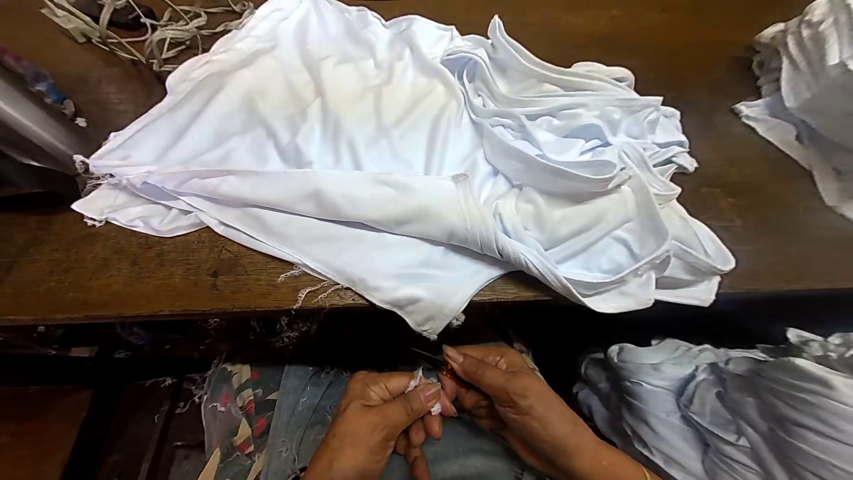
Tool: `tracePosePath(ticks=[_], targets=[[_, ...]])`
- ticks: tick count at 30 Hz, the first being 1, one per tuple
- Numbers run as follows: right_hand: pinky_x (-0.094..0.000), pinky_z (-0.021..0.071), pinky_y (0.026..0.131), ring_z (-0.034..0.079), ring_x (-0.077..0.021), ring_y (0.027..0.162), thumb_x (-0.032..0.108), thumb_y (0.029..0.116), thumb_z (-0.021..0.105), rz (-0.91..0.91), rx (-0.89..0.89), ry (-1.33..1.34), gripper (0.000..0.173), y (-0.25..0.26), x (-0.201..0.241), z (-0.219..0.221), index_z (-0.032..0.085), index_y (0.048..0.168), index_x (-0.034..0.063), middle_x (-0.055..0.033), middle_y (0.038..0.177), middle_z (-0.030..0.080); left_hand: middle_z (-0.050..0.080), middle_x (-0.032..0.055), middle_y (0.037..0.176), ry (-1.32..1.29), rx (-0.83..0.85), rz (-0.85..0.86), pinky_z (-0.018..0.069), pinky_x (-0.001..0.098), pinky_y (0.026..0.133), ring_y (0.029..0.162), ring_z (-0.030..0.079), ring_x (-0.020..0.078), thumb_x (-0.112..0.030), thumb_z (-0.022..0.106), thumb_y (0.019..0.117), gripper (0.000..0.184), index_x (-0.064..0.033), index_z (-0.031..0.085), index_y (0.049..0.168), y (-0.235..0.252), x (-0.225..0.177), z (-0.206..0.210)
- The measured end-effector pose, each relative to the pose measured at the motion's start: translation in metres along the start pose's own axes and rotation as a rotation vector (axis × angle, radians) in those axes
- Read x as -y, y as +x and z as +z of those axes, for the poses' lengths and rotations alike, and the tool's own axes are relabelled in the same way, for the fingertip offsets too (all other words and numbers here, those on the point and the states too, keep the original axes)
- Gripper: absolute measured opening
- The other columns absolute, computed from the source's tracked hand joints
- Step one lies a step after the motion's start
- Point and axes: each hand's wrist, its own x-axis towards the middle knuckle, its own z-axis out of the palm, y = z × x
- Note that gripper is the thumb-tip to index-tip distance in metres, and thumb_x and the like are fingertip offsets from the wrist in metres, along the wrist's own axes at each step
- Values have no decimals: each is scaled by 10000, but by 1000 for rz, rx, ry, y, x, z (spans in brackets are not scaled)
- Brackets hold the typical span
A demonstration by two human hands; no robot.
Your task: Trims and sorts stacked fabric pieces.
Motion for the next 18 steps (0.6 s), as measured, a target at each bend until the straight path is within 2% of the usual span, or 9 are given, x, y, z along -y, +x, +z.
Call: tracePosePath(ticks=[2, 4, 6, 8, 9, 11, 13, 15, 18], targets=[[-148, 253, 412, 336, 27, 438, 295, 1065, 479, -46, -26, -27, 382, 0, -2, 0, 681, 803, 104, 85, 551, 438, 696, 24, 760, 32, 17, 9, 556, 239, 478, 552, 628, 72, -144, 585, 1034, 230, -18, 762, 955, 0, 1, 0], [-141, 274, 429, 351, 31, 464, 324, 1074, 477, -217, -40, -139, 386, 0, -7, -5, 709, 862, 100, 94, 579, 452, 709, 13, 769, 137, 25, 59, 548, 217, 484, 551, 621, 52, -129, 604, 1023, 208, -19, 772, 969, 0, 3, -2], [-145, 336, 485, 410, 27, 537, 388, 1084, 482, -531, -108, -493, 365, 0, -11, -16, 721, 995, 127, 86, 674, 517, 711, 1, 805, 327, 6, 145, 555, 200, 520, 594, 628, 44, -124, 642, 999, 173, -34, 787, 971, 1, 7, -7], [-187, 445, 559, 516, 0, 626, 501, 1026, 580, -826, -253, -921, 380, 3, -9, -23, 665, 1120, 144, 57, 774, 606, 706, -16, 797, 534, -40, 231, 558, 183, 584, 656, 645, 28, -140, 684, 957, 151, -61, 795, 894, 3, 13, -12], [-225, 485, 586, 561, -37, 669, 494, 997, 633, -936, -316, -1094, 418, 5, -6, -23, 645, 1175, 116, 23, 829, 644, 706, -17, 794, 607, -42, 258, 553, 183, 629, 697, 648, 25, -153, 702, 939, 148, -67, 795, 863, 4, 15, -14], [-305, 520, 572, 629, -135, 700, 325, 975, 652, -1066, -400, -1362, 359, 14, -2, -16, 648, 1237, 80, -37, 867, 669, 718, -10, 819, 708, -22, 249, 537, 192, 699, 777, 652, 25, -181, 759, 895, 122, -72, 799, 859, 4, 15, -16], [-331, 470, 504, 604, -181, 642, 184, 950, 625, -1142, -436, -1467, 271, 26, 1, -10, 694, 1193, 86, -49, 803, 629, 717, 6, 897, 804, -38, 227, 536, 193, 732, 833, 650, 35, -190, 806, 848, 134, -80, 795, 923, 2, 12, -14], [-308, 425, 479, 561, -157, 596, 133, 946, 601, -1201, -409, -1398, 181, 36, 8, -8, 735, 1059, 90, -25, 726, 584, 715, 14, 985, 911, -144, 313, 559, 209, 777, 888, 661, 55, -227, 808, 836, 203, -94, 791, 988, 0, 7, -15], [-230, 522, 585, 609, -54, 680, 132, 962, 609, -1173, -269, -1102, 120, 34, 30, -6, 712, 997, 82, 22, 782, 653, 732, 5, 975, 904, -376, 576, 629, 270, 767, 876, 713, 98, -268, 752, 923, 158, -113, 778, 910, -4, -14, -26]])
